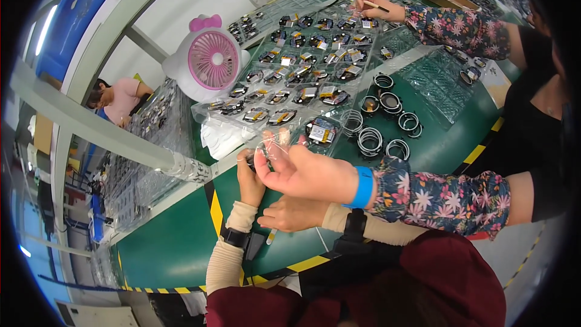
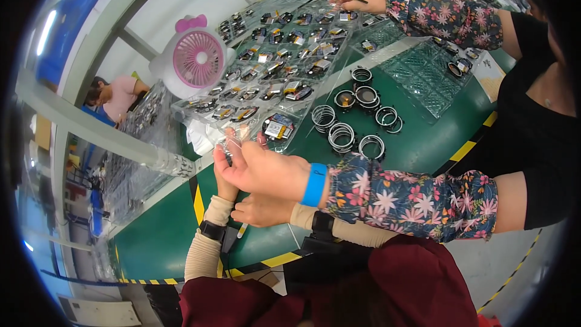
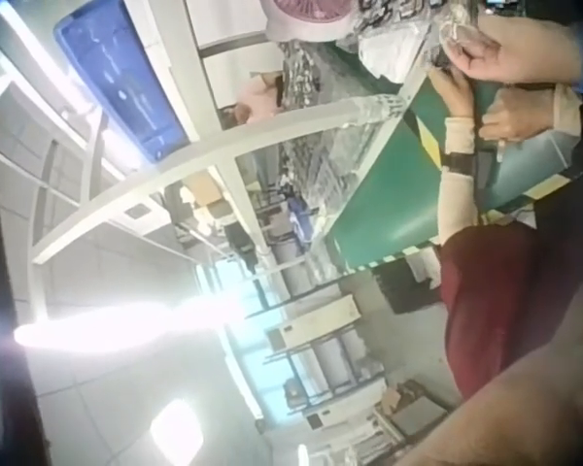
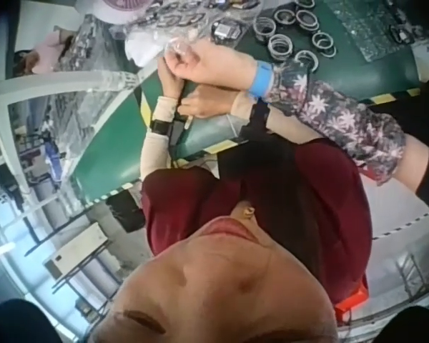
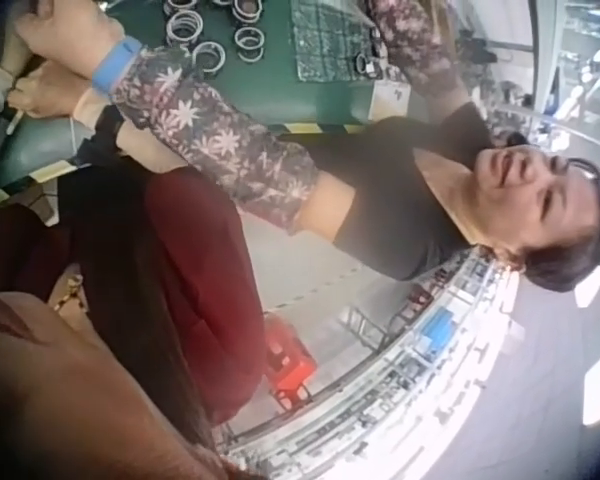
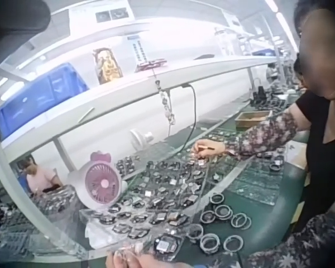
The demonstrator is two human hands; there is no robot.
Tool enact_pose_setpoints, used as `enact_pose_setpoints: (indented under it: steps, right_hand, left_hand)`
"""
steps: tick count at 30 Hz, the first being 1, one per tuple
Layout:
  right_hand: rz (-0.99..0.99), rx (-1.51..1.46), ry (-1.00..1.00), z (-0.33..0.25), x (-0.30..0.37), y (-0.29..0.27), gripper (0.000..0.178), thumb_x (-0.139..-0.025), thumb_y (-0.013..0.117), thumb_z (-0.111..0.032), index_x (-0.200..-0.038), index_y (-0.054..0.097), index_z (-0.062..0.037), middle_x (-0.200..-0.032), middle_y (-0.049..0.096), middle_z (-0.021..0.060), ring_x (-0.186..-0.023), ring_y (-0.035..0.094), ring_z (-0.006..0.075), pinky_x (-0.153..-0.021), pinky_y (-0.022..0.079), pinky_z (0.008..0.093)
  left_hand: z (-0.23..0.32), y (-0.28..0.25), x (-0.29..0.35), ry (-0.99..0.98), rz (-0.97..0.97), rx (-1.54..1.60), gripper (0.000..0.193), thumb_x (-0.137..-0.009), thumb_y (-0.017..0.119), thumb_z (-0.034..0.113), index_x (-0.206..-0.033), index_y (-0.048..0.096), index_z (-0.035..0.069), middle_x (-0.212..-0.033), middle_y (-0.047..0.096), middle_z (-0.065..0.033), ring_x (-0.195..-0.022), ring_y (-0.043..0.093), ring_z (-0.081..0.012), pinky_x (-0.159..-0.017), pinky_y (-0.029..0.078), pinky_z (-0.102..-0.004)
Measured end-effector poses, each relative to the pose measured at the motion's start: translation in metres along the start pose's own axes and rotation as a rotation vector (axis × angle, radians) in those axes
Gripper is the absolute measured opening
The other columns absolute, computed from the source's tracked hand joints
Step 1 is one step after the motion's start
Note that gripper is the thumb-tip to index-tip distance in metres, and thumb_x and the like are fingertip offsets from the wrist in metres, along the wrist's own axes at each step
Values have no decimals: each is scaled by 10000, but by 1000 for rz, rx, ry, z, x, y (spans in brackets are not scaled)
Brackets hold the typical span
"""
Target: Assembling small electronic components into housings on a production line.
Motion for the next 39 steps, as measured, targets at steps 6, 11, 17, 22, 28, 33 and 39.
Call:
enact_pose_setpoints:
  steps: [6, 11, 17, 22, 28, 33, 39]
  right_hand:
    - [27, -297, 206, -4, 3, 5, 404, -789, 401, 61, -1180, 368, -32, -1148, 504, 128, -941, 527, 146, -690, 457, 241]
    - [107, 387, -64, 15, -8, 12, 305, -841, 412, -4, -1141, 389, -55, -1041, 524, 119, -811, 514, 117, -613, 421, 196]
    - [219, 99, -4, 2, -13, 13, 380, -727, 473, 87, -1088, 428, -19, -995, 509, 66, -898, 525, 154, -753, 431, 247]
    - [328, -171, -119, 27, -10, 11, 216, -804, 501, -64, -1017, 482, -32, -893, 546, 29, -808, 530, 115, -567, 432, 223]
    - [457, -797, -93, 26, -21, 18, 93, -778, 559, -84, -869, 548, -68, -747, 525, 21, -687, 541, 139, -531, 434, 264]
    - [532, -1374, -142, 29, -25, 24, 12, -756, 608, -100, -745, 604, -97, -625, 507, 14, -586, 549, 160, -501, 435, 298]
    - [549, -1980, 216, -29, -10, -51, 87, -729, 638, -56, -812, 616, -57, -599, 502, 56, -510, 533, 196, -447, 424, 321]
  left_hand:
    - [52, 0, 0, -85, 314, 51, 447, -791, 613, 47, -1169, 379, 1, -1118, 472, -112, -978, 490, -209, -843, 414, -318]
    - [92, -33, -7, -205, 640, 320, 538, -805, 612, 70, -1242, 316, -33, -1195, 450, -120, -1042, 483, -206, -871, 410, -314]
    - [101, -61, -41, -225, 554, 492, 436, -842, 566, 86, -1223, 383, -21, -1118, 537, -99, -999, 534, -205, -831, 439, -319]
    - [66, -88, -87, -496, 530, 764, 270, -877, 513, 136, -1130, 485, 45, -993, 590, -78, -806, 564, -182, -580, 472, -321]
    - [66, -97, -104, -547, 707, 790, 224, -881, 505, 146, -1080, 500, 44, -969, 588, -72, -753, 555, -163, -520, 456, -314]
    - [170, -102, -63, -335, 257, 497, 262, -874, 519, 103, -1119, 484, 18, -987, 578, -49, -831, 550, -127, -711, 460, -265]
    - [247, -234, 107, -22, 751, 142, 284, -874, 529, 82, -1140, 457, 13, -1025, 556, -49, -912, 541, -124, -776, 438, -242]
Point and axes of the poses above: each hand's wrist, its own x-axis away from the middle knuckle, its own y-axis out of the palm, z = x × y, the point moved 2 cm from there along -x, towards the middle knuckle
